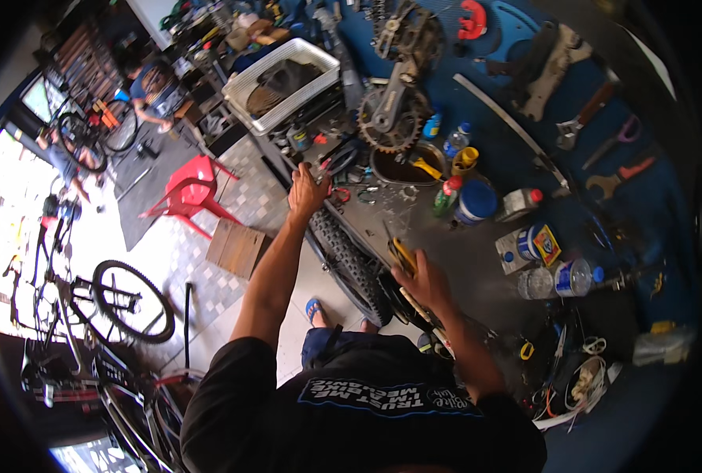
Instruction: The person works on a bicycle mounted on a stand in a workshop. They retrieve a screwdriver from a wall rack, then use it to adjust the rear derailleur and brake caliper area while rotating the crank and checking cable tension.
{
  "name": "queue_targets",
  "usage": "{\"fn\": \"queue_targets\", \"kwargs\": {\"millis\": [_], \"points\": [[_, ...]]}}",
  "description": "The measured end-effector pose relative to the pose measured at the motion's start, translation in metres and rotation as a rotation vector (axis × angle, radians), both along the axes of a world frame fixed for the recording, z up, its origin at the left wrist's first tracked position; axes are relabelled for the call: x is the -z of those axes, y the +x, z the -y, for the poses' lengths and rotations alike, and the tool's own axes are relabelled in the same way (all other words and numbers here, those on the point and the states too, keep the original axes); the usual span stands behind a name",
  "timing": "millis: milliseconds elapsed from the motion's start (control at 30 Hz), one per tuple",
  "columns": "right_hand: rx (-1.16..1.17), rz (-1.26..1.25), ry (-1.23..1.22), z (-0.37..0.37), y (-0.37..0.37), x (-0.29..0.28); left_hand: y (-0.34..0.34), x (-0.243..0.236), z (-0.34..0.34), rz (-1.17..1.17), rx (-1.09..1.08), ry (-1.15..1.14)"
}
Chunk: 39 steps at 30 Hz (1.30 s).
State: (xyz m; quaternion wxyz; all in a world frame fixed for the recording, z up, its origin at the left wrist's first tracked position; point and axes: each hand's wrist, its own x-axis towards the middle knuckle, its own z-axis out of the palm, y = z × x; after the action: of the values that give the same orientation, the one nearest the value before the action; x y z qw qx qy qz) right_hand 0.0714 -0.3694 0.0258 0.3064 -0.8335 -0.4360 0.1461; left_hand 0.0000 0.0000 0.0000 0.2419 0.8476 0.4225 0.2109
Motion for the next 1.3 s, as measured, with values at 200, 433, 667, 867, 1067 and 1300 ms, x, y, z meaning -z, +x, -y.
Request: {"fn": "queue_targets", "kwargs": {"millis": [200, 433, 667, 867, 1067, 1300], "points": [[-0.114, 0.13, -0.009, -0.116, 0.022, 0.018, -0.212, 0.118, 0.125, -0.183, -0.023, -0.097], [-0.288, 0.262, 0.021, -0.18, 0.047, 0.048, -0.453, 0.132, 0.35, -0.473, -0.717, -0.897], [-0.373, 0.544, -0.104, -0.206, 0.021, 0.023, -0.525, 0.125, 0.476, 0.105, -1.37, -1.013], [-0.792, 0.405, 0.149, -0.233, -0.2, -0.03, -0.566, 0.142, 0.505, 0.235, -1.349, -1.07], [-1.392, 0.223, 0.112, -0.174, -0.477, -0.055, -0.689, 0.148, 0.554, 0.29, -1.524, -0.776], [-1.932, 0.15, 0.115, -0.107, -0.662, -0.057, -0.845, 0.066, 0.579, 0.476, -1.854, 0.02]]}}
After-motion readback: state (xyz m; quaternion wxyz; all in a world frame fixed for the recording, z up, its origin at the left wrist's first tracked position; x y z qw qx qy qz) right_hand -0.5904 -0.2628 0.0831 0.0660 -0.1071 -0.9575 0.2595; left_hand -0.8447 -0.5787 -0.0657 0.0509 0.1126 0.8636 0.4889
